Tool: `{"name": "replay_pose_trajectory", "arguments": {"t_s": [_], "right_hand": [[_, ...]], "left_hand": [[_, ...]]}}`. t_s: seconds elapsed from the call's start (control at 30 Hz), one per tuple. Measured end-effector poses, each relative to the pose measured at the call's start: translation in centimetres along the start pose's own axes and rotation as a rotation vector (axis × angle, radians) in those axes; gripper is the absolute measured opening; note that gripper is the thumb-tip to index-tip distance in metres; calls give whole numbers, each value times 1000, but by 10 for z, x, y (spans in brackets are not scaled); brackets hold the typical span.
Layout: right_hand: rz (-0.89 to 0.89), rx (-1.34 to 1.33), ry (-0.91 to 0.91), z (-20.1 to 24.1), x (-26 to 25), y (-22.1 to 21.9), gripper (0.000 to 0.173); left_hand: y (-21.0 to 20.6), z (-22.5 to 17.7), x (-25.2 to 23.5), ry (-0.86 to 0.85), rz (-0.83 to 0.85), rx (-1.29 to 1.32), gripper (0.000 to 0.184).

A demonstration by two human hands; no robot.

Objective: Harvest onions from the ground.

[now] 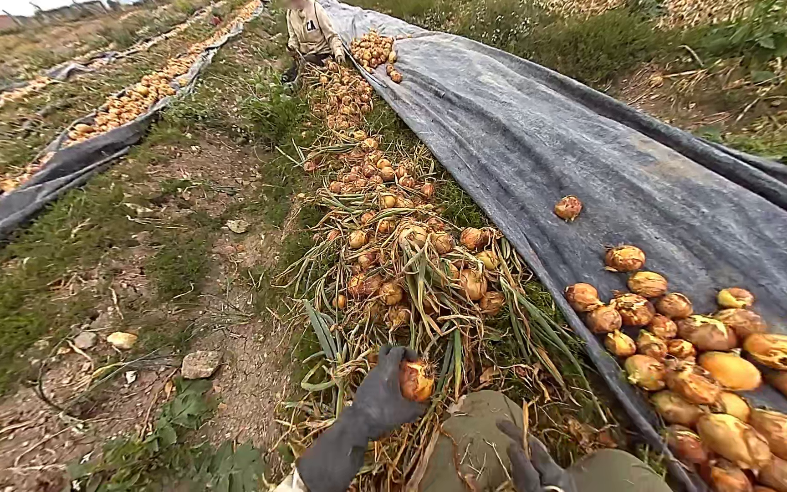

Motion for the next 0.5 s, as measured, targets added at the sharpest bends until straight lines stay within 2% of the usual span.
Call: {"name": "replay_pose_trajectory", "arguments": {"t_s": [0.07, 0.13, 0.2, 0.3, 0.37, 0.4, 0.5], "right_hand": [[92, -60, -3, 21, -3, -9, 51], [117, -187, 20, 40, -7, -20, 59], [84, -278, 84, 57, 1, -28, 63], [9, -346, 147, 64, 14, -36, 56], [57, -263, 184, 62, 21, -33, 49], [47, -141, 234, 60, 25, -32, 46], [-103, 291, 520, 52, 33, -26, 45]], "left_hand": [[1, -19, 38, -164, -110, 238, 95], [5, -43, 64, -322, -126, 393, 94], [9, -65, 87, -403, -80, 354, 92], [12, -77, 109, -447, 12, 160, 93], [11, -77, 119, -401, 130, 85, 93], [8, -77, 125, -323, 228, 94, 94], [-7, -77, 141, 48, 473, 329, 97]]}}
Point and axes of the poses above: each hand's wrist, its own x-axis away from the middle knuckle, its own y-axis out of the back of the hand, z = x × y, the point moved 2 cm from there along -x, towards the middle knuckle, and after that the axes turned 2 degrees about z, right-handed, at the moved point
